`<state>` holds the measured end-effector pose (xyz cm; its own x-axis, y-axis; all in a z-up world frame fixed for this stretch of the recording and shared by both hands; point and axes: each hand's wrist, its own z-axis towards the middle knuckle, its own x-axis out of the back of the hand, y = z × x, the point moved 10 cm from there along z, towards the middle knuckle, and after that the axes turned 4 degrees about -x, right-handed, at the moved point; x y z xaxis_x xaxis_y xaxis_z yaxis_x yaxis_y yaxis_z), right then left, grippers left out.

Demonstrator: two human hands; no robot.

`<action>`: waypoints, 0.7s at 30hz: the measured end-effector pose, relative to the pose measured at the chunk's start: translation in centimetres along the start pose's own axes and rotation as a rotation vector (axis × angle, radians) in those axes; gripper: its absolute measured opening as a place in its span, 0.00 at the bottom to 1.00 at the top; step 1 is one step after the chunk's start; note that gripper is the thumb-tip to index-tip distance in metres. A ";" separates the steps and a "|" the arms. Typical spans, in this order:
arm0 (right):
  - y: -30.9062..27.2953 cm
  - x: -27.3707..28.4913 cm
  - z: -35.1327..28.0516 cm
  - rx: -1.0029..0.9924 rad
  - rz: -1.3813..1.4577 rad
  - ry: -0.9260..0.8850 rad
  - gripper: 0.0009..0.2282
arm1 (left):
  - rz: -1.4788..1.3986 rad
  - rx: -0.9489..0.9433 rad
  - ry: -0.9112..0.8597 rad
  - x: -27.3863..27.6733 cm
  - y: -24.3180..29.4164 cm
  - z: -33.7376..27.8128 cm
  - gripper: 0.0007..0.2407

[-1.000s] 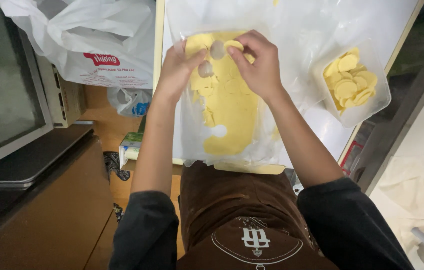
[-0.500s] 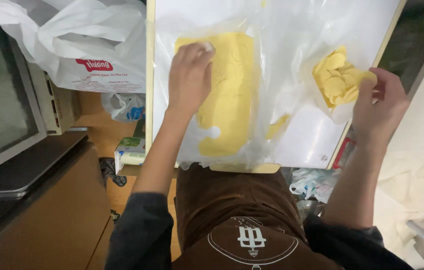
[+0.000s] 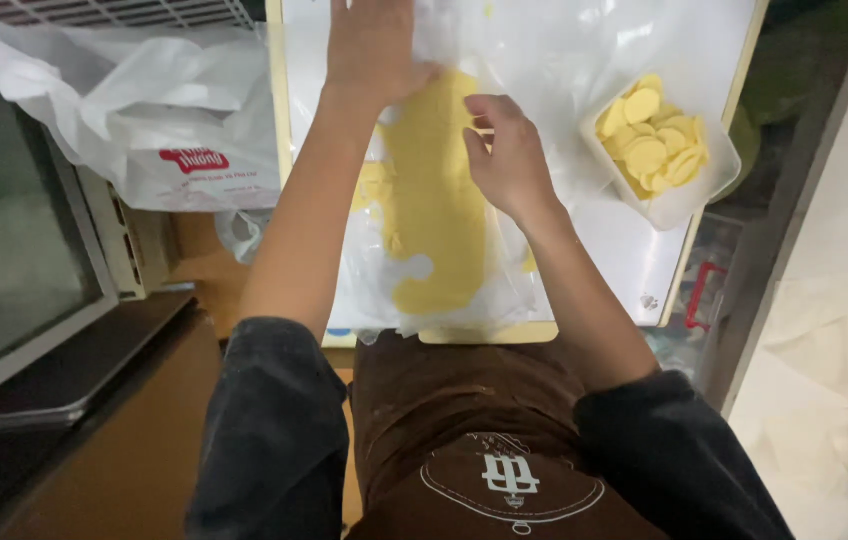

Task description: Collecting circular dough cutouts from a plastic sheet and placing them into a container.

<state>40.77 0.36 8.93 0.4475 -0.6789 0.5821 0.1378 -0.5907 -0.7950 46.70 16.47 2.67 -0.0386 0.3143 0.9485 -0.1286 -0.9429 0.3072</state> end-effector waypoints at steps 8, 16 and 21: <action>2.5 0.5 0.8 -0.023 -0.069 0.093 0.17 | -0.577 0.045 -0.326 -4.6 -0.1 2.1 0.06; 0.3 0.6 0.6 0.083 0.005 0.210 0.19 | -0.819 0.200 -0.585 -6.1 0.7 -0.6 0.32; 1.6 0.0 1.2 0.026 0.015 0.222 0.16 | -1.077 0.260 -0.639 -4.9 1.8 -1.2 0.13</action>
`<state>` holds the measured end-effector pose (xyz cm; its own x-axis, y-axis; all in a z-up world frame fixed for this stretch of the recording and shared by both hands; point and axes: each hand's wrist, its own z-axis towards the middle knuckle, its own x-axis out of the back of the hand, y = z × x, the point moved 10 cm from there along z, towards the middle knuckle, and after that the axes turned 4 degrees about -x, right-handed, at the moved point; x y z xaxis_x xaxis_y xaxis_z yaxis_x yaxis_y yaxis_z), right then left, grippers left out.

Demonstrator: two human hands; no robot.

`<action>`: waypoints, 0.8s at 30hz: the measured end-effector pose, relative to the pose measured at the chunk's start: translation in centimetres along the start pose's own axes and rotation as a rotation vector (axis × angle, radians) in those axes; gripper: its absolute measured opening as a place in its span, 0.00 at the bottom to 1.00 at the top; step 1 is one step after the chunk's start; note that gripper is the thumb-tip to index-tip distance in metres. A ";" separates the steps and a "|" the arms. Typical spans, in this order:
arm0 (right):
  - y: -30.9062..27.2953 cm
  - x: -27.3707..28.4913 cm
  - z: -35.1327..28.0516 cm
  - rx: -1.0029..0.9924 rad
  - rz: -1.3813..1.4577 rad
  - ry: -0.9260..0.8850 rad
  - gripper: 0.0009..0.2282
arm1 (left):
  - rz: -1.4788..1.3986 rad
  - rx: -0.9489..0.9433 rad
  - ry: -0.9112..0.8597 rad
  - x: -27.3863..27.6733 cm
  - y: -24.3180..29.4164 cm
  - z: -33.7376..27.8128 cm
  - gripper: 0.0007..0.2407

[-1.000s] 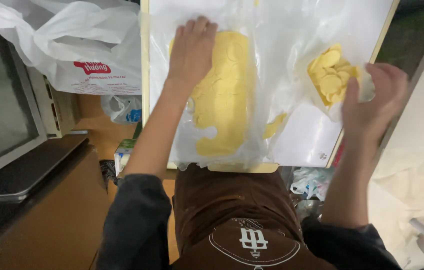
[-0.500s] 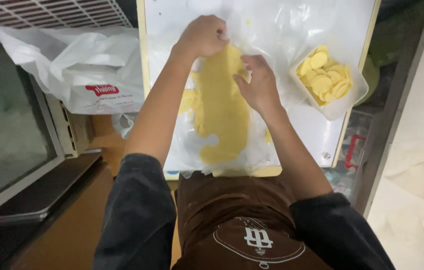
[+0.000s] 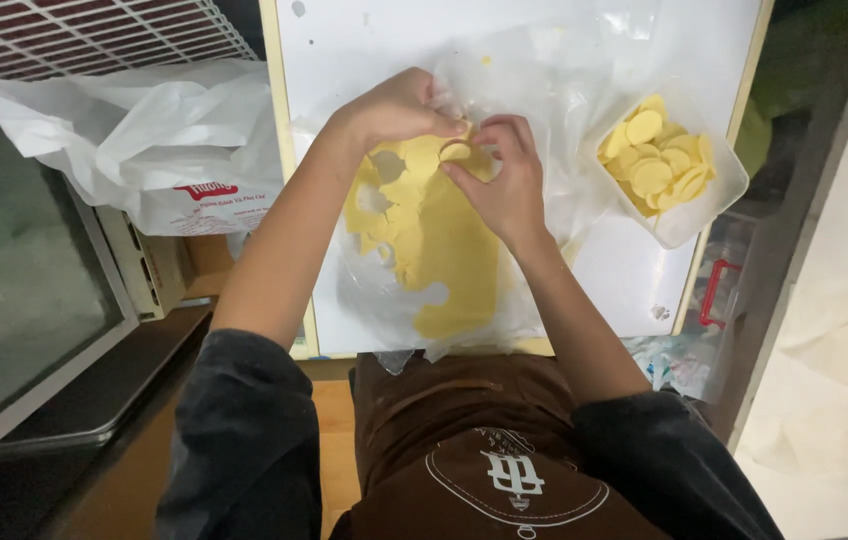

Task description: Collecting circular dough cutouts from a plastic sheet and placing them into a container.

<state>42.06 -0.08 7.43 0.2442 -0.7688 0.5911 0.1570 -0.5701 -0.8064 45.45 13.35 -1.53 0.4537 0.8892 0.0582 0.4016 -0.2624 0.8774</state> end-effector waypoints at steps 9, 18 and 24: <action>0.1 -0.9 -0.4 0.033 0.166 -0.102 0.09 | 0.438 0.102 -0.012 3.0 -1.8 -1.3 0.23; 1.0 -6.8 -1.9 -0.264 0.433 -0.386 0.09 | 0.393 0.138 -0.160 3.5 -3.6 -4.6 0.09; -2.8 -6.2 -1.7 -0.103 0.258 -0.301 0.19 | 0.255 0.075 -0.143 2.6 -2.9 -5.3 0.07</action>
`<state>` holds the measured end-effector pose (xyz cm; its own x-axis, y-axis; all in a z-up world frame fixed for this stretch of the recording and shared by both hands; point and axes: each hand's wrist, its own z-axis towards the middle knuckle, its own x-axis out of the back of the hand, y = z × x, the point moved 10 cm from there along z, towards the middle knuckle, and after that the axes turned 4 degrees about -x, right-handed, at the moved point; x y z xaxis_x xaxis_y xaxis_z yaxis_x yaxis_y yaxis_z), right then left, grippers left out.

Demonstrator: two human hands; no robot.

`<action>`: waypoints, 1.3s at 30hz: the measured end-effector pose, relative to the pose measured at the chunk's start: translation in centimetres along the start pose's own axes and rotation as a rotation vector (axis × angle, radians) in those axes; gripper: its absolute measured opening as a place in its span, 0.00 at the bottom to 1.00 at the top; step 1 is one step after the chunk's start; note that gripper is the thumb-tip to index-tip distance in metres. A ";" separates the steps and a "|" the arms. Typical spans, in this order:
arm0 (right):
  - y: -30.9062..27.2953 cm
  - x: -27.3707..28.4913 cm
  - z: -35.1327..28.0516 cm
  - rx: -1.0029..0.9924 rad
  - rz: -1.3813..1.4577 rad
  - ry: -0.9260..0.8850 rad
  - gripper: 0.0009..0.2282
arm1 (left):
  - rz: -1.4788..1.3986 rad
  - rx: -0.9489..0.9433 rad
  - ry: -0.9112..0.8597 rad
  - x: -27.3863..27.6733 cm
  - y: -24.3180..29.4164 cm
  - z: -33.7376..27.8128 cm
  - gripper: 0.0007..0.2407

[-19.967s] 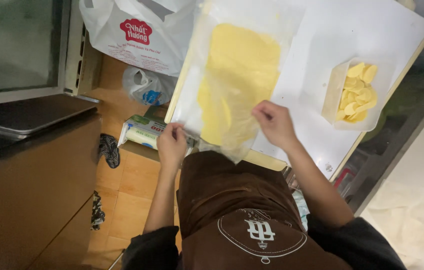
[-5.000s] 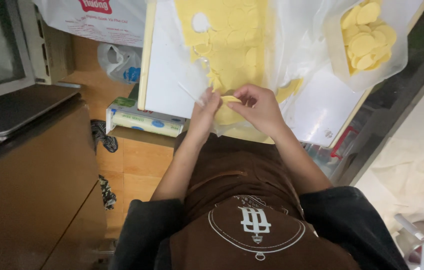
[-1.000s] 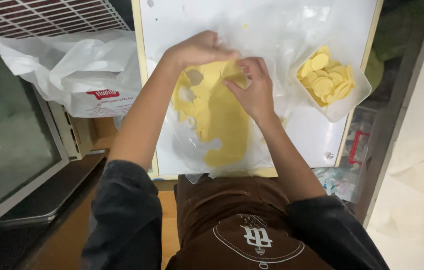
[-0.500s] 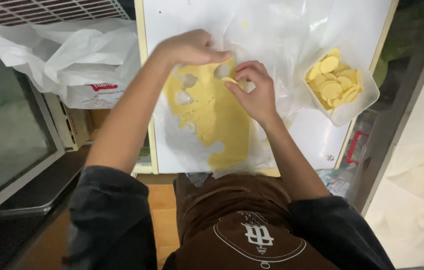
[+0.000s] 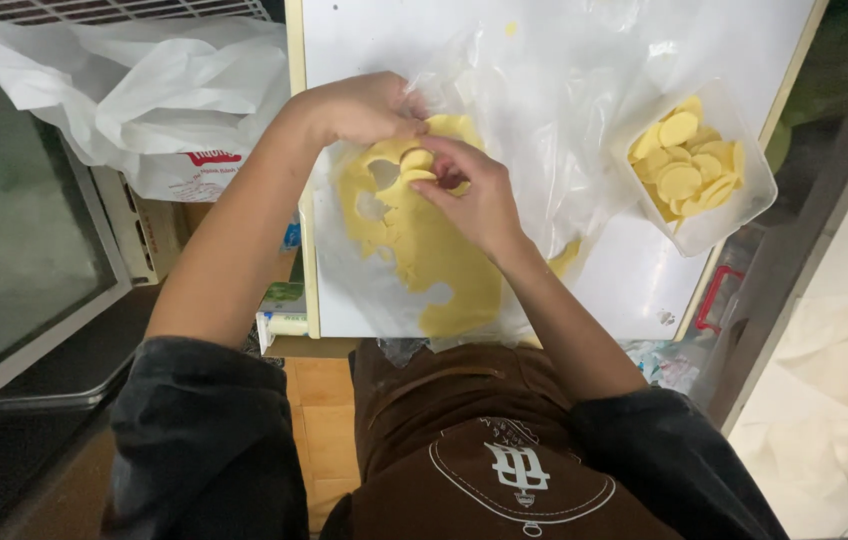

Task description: Collecting circular dough cutouts from a plastic sheet and placing them into a container.

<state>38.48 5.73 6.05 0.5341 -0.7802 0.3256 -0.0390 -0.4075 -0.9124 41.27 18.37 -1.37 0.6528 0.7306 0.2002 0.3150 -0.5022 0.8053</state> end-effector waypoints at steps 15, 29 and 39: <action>3.3 14.4 -5.5 0.170 -0.162 0.182 0.12 | 0.056 0.214 -0.073 -2.5 0.1 -1.5 0.15; 5.3 11.9 -7.1 0.093 -0.136 0.316 0.11 | -0.384 0.082 -0.083 -4.5 0.6 -1.3 0.05; 7.3 0.4 -4.9 -0.533 0.364 0.097 0.08 | -0.529 -0.003 0.011 -4.3 1.3 -1.4 0.11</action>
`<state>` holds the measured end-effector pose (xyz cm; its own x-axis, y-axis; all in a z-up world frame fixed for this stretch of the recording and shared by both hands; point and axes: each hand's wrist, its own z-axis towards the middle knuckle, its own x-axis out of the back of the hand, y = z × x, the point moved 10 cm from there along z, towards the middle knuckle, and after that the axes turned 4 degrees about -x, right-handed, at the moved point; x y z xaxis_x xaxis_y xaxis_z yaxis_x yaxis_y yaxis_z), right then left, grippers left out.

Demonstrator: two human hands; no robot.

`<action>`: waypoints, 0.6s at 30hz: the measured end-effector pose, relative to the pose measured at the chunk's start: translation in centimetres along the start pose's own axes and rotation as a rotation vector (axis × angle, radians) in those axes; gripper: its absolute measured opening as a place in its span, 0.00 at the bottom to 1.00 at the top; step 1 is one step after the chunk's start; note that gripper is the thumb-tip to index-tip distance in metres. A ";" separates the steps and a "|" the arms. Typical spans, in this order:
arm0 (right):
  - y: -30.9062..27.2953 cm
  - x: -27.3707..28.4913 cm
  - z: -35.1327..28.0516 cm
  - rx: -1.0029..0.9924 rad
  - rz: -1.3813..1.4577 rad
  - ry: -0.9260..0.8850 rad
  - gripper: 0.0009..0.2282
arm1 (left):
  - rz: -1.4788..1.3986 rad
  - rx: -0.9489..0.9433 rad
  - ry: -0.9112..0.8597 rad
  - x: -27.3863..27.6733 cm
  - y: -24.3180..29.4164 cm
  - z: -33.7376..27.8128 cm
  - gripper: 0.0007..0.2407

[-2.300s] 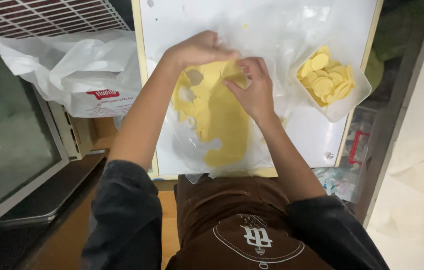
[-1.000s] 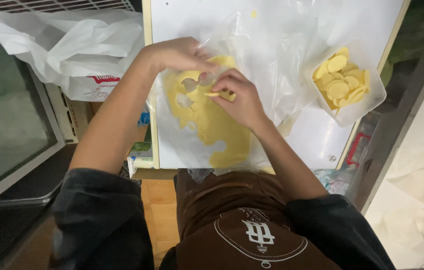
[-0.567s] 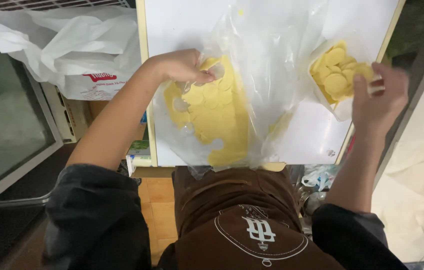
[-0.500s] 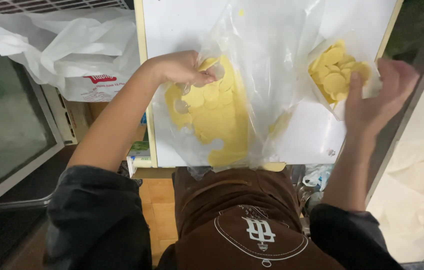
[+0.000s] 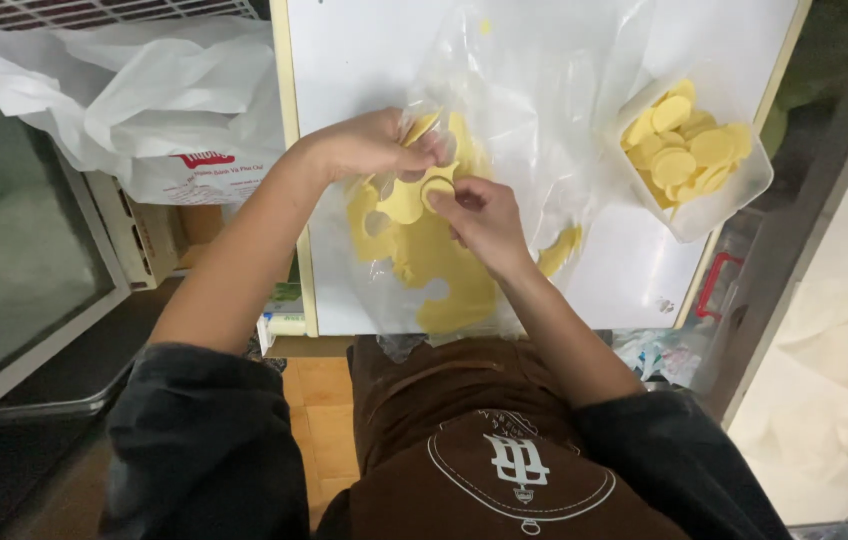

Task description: Collecting circular dough cutouts from a plastic sheet and placing them into a container.

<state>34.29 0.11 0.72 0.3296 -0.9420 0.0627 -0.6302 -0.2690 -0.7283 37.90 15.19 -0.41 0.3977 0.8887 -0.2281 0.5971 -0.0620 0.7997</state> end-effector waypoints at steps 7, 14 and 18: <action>1.3 4.5 0.4 0.143 -0.257 0.061 0.09 | 0.027 0.081 0.082 -0.1 -2.8 2.2 0.25; 0.3 4.8 0.3 0.172 -0.261 0.158 0.17 | 0.283 0.040 0.117 -0.3 -3.1 3.1 0.13; -0.3 4.9 0.1 0.239 -0.270 0.166 0.23 | 0.019 0.024 0.112 -1.0 -1.6 1.7 0.10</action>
<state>36.16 -4.38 1.24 0.3304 -0.8687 0.3690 -0.3485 -0.4756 -0.8077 37.70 13.63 -2.39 0.3292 0.9325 -0.1485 0.6070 -0.0886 0.7897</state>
